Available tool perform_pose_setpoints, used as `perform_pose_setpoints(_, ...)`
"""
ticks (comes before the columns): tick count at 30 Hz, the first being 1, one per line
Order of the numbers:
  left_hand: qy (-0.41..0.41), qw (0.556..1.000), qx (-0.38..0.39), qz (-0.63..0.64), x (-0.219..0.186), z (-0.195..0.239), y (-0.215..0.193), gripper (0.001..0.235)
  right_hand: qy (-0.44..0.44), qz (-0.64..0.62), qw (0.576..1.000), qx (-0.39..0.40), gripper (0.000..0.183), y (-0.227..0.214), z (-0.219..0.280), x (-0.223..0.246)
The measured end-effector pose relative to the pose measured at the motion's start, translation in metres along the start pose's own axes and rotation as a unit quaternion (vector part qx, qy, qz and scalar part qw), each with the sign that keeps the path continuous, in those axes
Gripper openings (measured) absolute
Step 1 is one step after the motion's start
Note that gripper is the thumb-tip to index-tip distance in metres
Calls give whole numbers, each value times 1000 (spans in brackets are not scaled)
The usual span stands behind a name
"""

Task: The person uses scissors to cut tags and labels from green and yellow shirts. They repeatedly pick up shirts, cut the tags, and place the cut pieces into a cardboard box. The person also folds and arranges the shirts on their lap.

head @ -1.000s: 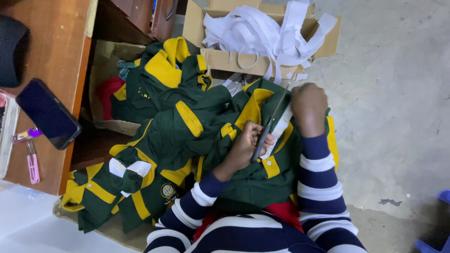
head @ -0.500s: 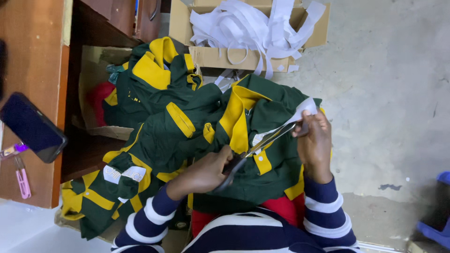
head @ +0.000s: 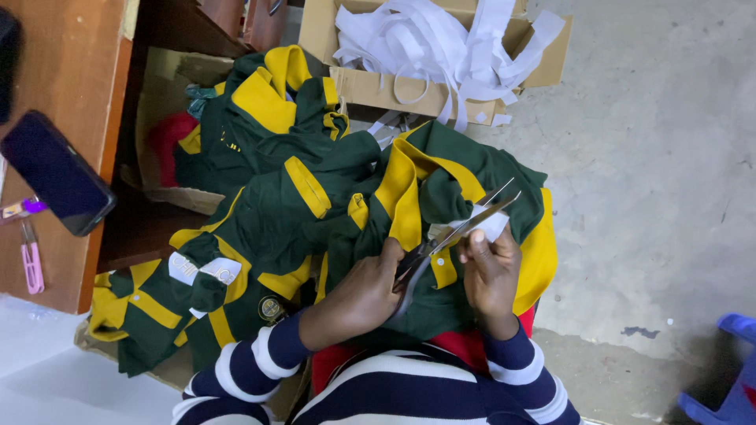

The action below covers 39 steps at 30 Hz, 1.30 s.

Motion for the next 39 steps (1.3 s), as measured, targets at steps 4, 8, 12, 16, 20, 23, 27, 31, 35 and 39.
perform_pose_setpoints(4, 2, 1000, -21, 17, -8, 10, -1, 36, -70, 32, 997, 22, 11, 16, 0, 4)
perform_pose_setpoints(8, -3, 995, -82, 65, -8, -2, -4, 36, -141, 181, 971, 60, 21, 5, 3, -17)
perform_pose_setpoints(12, -13, 963, -266, 41, -21, -48, -27, 51, -75, 198, 977, 11, 20, -1, 7, -54)
perform_pose_setpoints(16, -28, 972, -230, 40, 21, -126, -5, 55, -88, 41, 993, -67, 11, -28, -23, -74)
perform_pose_setpoints(20, -9, 966, -254, -39, 50, -148, 19, 55, -82, 70, 986, -129, 13, -63, -31, -76)
perform_pose_setpoints(23, 32, 927, -366, 75, 56, -104, -27, 47, -88, 100, 982, -134, 9, -78, -30, -81)
perform_pose_setpoints(27, -22, 770, -635, -63, 32, 33, -136, 44, -100, 126, 979, -121, 15, -66, -30, -71)
perform_pose_setpoints(31, -13, 755, -654, -46, 34, 149, -141, 37, -104, 120, 982, -103, 18, -55, -32, -68)
perform_pose_setpoints(35, -70, 718, -688, -82, 81, 186, -131, 56, -69, 184, 980, -42, 20, -39, -33, -60)
perform_pose_setpoints(39, -164, 713, -643, -227, 199, 107, -130, 66, -41, 163, 986, -11, 21, -34, -55, -73)
Point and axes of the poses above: each hand's wrist, its own z-axis away from the middle knuckle, its own y-axis out of the palm, x = y × z, the point moved 1 cm from there along -z, towards the middle knuckle, and after that the axes turned 3 degrees about -x, right-handed, at the moved point
